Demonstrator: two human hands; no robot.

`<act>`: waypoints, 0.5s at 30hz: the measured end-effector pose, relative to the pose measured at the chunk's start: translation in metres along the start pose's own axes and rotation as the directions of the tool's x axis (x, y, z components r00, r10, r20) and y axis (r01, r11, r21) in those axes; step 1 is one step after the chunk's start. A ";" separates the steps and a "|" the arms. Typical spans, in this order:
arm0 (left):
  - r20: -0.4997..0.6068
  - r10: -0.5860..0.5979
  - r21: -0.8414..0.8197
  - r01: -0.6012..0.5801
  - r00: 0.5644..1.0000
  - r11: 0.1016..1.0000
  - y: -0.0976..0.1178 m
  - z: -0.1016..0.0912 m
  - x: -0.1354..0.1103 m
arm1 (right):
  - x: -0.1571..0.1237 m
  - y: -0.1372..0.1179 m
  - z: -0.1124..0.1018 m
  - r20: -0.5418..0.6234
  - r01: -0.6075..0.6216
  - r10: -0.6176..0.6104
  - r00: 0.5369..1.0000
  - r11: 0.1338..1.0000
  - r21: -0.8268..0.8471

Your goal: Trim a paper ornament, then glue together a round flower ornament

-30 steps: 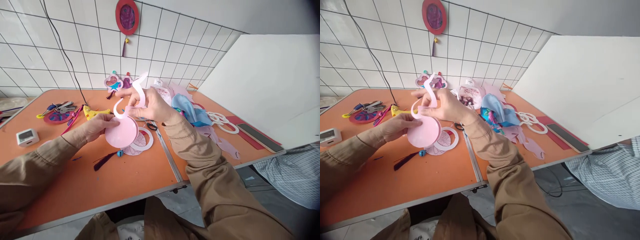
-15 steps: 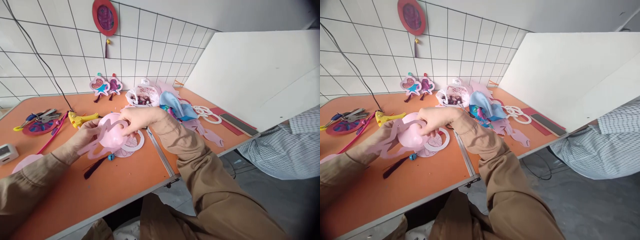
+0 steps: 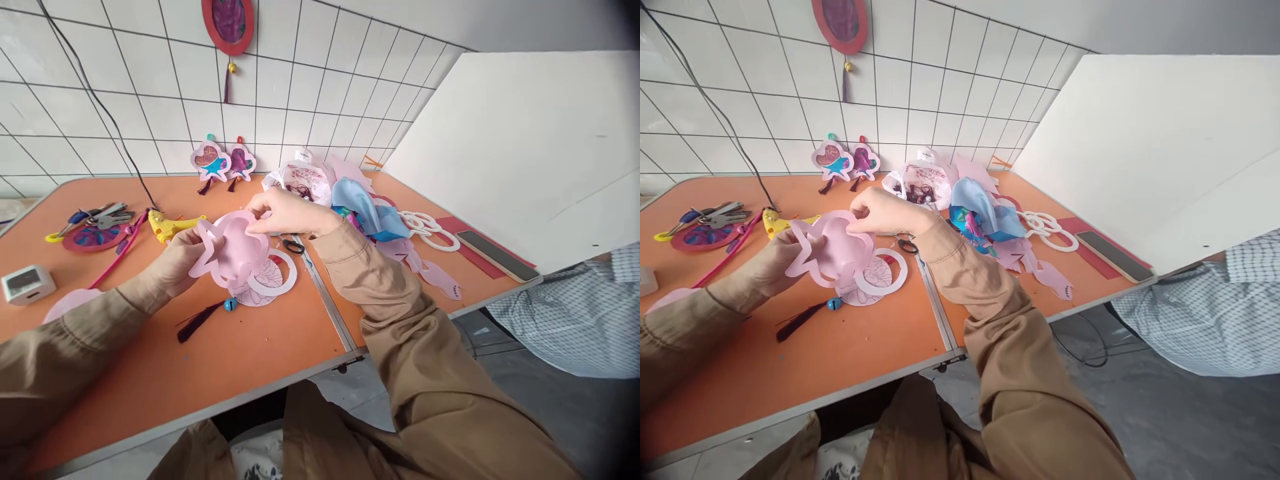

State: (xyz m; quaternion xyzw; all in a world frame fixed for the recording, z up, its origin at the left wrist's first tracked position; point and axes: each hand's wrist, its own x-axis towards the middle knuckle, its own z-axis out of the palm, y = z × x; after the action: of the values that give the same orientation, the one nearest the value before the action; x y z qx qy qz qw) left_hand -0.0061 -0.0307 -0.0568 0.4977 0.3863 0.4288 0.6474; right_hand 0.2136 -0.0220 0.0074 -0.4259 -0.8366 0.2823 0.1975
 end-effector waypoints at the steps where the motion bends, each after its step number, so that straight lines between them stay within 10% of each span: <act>1: 0.007 -0.001 -0.008 0.001 1.000 1.000 0.000 0.000 0.000 | 0.001 0.001 0.000 0.002 0.014 -0.014 1.000 0.999 0.039; 6: 0.079 0.049 -0.055 -0.045 0.996 0.998 0.002 0.002 -0.002 | -0.011 0.000 -0.004 -0.082 0.036 -0.028 0.996 0.995 0.098; 15: 0.061 -0.035 0.037 0.033 0.998 0.999 0.010 0.002 -0.003 | -0.070 0.057 -0.031 -0.083 -0.355 0.349 0.933 0.932 -0.069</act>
State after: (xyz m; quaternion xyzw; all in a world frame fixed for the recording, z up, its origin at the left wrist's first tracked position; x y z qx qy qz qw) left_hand -0.0068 -0.0326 -0.0469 0.5156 0.3822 0.3952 0.6572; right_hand 0.3050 -0.0424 -0.0116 -0.5862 -0.7503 0.2636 0.1547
